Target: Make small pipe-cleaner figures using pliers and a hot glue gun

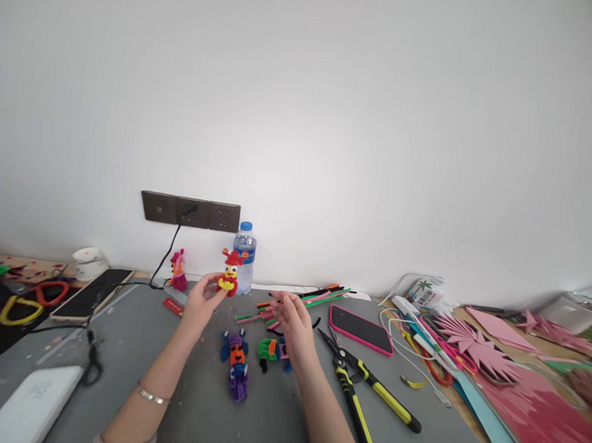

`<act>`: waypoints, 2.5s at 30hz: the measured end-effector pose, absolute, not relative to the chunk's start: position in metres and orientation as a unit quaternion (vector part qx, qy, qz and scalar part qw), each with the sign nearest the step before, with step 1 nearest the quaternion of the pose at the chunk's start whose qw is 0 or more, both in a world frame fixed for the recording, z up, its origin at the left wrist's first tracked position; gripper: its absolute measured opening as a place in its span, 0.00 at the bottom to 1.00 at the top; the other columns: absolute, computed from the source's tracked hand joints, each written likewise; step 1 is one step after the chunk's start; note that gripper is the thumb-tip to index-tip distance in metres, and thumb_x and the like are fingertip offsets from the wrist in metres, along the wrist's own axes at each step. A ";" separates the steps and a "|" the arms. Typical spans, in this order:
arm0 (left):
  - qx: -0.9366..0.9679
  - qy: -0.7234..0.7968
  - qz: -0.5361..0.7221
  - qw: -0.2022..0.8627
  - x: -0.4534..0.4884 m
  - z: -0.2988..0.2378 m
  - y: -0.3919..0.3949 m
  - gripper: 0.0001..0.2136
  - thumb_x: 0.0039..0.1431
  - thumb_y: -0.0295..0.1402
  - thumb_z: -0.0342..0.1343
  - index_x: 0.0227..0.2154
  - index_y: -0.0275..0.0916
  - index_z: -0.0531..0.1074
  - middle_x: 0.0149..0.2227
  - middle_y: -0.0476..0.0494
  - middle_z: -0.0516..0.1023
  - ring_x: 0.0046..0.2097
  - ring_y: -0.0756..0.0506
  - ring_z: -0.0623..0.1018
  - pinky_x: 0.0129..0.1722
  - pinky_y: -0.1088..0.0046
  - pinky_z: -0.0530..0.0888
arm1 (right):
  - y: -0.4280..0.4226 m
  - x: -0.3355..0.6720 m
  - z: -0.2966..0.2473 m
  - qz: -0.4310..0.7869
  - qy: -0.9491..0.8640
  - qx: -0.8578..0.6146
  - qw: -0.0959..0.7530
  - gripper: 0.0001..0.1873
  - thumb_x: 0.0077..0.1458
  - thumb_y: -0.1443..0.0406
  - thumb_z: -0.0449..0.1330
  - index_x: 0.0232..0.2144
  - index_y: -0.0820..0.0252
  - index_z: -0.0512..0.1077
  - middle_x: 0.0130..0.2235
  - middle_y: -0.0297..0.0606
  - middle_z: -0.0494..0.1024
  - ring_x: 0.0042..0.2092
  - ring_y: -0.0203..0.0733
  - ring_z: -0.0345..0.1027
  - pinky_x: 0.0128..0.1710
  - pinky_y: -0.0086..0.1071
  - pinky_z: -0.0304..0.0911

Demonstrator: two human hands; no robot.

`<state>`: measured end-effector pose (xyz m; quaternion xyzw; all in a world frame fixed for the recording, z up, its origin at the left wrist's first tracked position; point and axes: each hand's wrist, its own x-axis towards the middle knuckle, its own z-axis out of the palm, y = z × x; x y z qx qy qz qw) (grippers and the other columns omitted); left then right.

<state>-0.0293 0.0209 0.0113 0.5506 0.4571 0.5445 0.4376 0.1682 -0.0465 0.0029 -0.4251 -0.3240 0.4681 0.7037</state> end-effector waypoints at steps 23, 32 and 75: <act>0.667 0.598 0.412 0.168 -0.054 -0.038 0.067 0.10 0.51 0.32 0.57 0.38 0.40 0.69 0.41 0.40 0.80 0.33 0.43 0.80 0.35 0.69 0.74 | -0.042 0.177 -0.009 0.473 -0.310 -0.428 0.705 0.17 0.47 0.52 0.67 0.35 0.55 0.74 0.42 0.39 0.81 0.38 0.45 0.76 0.35 0.35 0.68; 0.688 0.606 0.376 0.133 -0.055 -0.037 0.067 0.10 0.51 0.32 0.58 0.38 0.41 0.70 0.37 0.43 0.80 0.37 0.41 0.79 0.35 0.67 0.74 | -0.043 0.179 -0.002 0.473 -0.265 -0.436 0.719 0.20 0.40 0.52 0.70 0.34 0.56 0.74 0.39 0.37 0.81 0.36 0.42 0.74 0.34 0.31 0.66; 0.843 0.393 0.275 0.244 -0.012 -0.009 0.004 0.14 0.65 0.39 0.46 0.29 0.41 0.74 0.31 0.46 0.75 0.38 0.43 0.74 0.38 0.69 0.67 | -0.044 0.218 -0.004 0.348 -0.314 -0.442 0.765 0.23 0.45 0.48 0.66 0.18 0.59 0.66 0.17 0.23 0.51 0.20 0.30 0.40 0.20 0.28 0.40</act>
